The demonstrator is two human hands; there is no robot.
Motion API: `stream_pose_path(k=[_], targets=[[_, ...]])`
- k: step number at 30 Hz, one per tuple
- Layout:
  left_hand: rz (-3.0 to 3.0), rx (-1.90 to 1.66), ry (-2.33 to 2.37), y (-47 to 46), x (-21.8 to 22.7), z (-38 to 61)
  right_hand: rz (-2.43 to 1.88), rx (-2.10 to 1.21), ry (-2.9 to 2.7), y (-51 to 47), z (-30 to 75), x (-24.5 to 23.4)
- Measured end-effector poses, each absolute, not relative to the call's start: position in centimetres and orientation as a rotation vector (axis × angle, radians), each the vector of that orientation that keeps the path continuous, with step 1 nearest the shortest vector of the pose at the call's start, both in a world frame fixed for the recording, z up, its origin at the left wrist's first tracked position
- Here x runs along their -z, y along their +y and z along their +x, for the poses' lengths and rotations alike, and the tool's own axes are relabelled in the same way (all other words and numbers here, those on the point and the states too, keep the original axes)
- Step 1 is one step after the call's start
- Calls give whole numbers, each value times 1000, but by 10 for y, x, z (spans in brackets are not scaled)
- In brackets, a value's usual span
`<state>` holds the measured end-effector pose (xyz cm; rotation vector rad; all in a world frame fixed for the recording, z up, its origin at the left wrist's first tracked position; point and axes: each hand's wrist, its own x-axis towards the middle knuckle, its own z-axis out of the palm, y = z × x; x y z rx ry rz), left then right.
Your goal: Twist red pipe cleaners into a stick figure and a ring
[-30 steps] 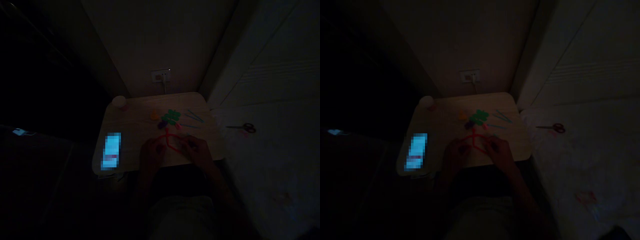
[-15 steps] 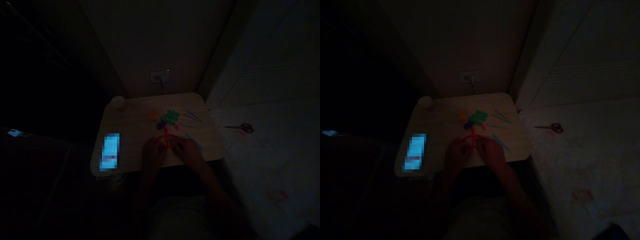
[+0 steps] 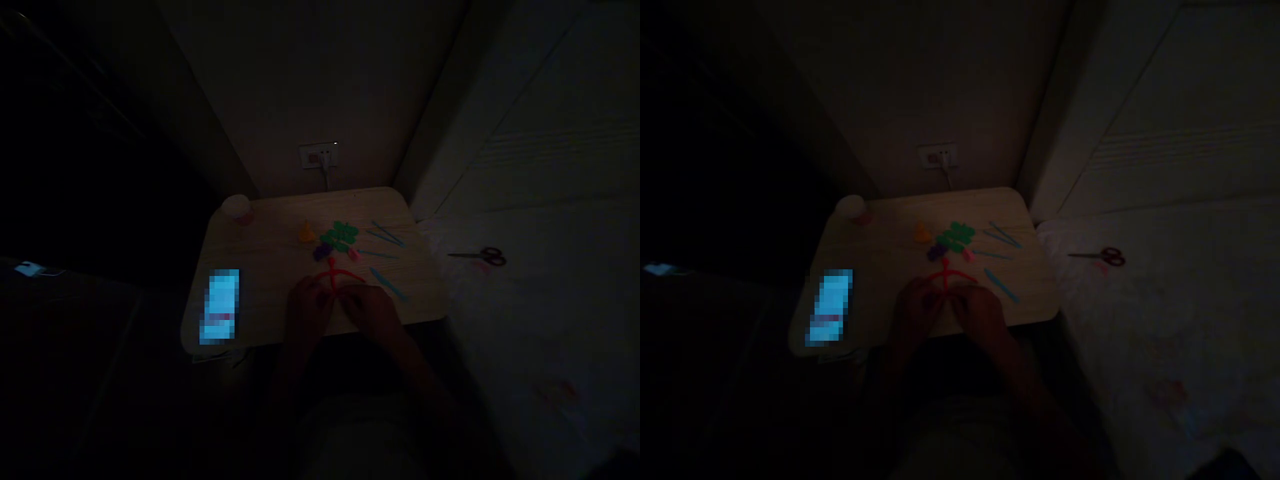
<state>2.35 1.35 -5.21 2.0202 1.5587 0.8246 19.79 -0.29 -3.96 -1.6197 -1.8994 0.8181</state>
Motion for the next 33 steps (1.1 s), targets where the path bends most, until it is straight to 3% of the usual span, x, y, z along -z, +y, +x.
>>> stream_pose_path(k=[8,27,33], targets=[[1806,-1187,1739,18,41,-34,-1676,-715,-1674,-8,240,42],[2087,-805,1807,27,72,-50,-1907,-427,-1647,56,224,38],[2123,-847,1821,30,74,-46,-1882,-417,-1642,58,225,42]])
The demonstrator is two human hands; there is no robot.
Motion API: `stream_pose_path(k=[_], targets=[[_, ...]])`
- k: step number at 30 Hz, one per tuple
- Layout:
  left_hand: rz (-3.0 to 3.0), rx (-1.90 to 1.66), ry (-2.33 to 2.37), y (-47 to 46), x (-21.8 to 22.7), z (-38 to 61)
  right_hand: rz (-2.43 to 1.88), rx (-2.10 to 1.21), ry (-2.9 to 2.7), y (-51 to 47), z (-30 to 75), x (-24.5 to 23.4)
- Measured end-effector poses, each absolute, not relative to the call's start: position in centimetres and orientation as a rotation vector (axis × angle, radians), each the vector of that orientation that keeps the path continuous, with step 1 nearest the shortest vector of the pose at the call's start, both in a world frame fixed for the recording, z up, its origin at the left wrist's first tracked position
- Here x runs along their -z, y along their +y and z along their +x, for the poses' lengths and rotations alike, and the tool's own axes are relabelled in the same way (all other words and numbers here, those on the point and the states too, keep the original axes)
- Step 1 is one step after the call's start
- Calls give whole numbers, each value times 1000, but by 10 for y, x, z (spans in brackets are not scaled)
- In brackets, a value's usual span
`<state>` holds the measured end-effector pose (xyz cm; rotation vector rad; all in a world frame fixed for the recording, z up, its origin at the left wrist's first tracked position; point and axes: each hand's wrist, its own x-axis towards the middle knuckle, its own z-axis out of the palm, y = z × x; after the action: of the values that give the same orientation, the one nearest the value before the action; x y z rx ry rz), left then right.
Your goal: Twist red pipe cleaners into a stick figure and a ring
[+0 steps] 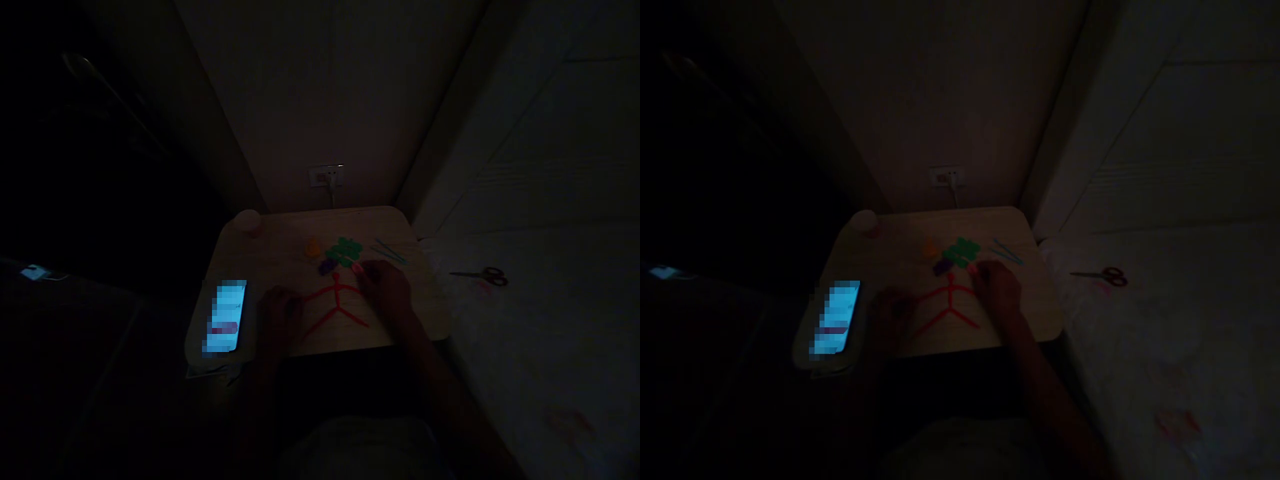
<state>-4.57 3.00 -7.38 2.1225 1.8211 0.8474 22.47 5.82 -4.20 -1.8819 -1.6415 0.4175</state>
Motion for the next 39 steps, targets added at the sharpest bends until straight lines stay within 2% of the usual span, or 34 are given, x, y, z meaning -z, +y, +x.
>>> stream_pose_path(k=[4,9,15,21,26,30,34,39], targets=[[2063,-1064,1804,27,72,-46,-1735,-489,-1590,57,227,38],[1854,-1362,1604,14,40,-23,-1399,-997,-1290,38,216,24],[1819,-1111,891,4,-2,11,-1186,-1438,-1122,0,189,11],[1559,-1171,973,2,-6,12,-1102,-1559,-1079,-9,187,2],[1199,-1251,1207,-4,5,14,-1109,-1518,-1192,-10,188,-2],[970,-1322,1302,-6,13,21,-1213,-1188,-1147,-6,191,-2],[1119,-1212,1212,-16,9,39,-1202,-821,-1174,7,190,-10],[1539,-1118,1124,-33,-2,61,-1095,-626,-1579,13,181,-13]])
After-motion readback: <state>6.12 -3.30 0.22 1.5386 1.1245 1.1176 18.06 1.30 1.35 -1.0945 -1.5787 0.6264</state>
